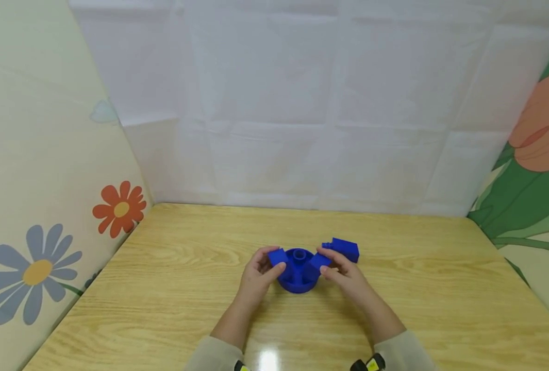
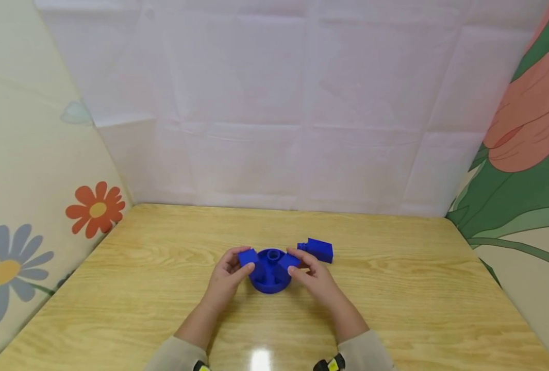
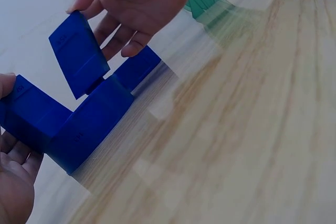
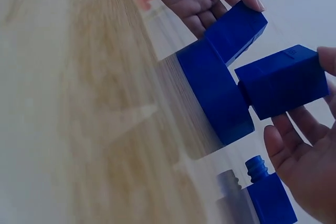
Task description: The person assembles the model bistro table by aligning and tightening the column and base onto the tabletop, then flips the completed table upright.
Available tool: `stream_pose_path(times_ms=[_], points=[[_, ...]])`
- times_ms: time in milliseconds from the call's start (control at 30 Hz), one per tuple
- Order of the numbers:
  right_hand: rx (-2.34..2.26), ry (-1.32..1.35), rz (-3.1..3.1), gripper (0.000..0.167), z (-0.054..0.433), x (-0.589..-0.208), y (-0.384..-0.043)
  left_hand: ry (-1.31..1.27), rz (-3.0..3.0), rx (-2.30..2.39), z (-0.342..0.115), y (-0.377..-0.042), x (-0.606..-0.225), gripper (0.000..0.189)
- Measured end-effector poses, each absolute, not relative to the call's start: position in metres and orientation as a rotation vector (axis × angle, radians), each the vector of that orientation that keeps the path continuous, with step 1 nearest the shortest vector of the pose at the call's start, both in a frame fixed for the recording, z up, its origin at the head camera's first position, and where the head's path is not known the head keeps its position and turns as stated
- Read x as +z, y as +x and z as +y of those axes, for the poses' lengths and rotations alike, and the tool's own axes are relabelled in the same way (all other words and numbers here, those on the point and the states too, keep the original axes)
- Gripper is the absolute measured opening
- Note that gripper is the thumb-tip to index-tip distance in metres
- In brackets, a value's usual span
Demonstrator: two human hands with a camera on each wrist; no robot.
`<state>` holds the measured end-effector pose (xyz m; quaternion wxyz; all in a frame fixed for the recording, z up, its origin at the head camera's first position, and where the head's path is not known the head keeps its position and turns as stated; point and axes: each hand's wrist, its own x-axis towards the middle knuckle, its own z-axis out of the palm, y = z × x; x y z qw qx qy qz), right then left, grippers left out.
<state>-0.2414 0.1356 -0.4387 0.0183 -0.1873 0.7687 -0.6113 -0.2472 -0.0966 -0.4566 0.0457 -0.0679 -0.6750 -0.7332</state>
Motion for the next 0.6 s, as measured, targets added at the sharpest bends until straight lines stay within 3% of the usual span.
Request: stream_pose_path(times_ms=[367, 600], points=[[-1.963, -0.341, 2.489, 0.042, 0.119, -0.441, -0.238, -0.235, -2.073, -2.206, -0.097, -0.247, -0.458, 0.041], [-2.008, -0.488, 2.400, 0.031, 0.125, -0.437, -0.233, -0.249, -2.066, -2.199, -0.097, -0.245, -0.455, 0.041]])
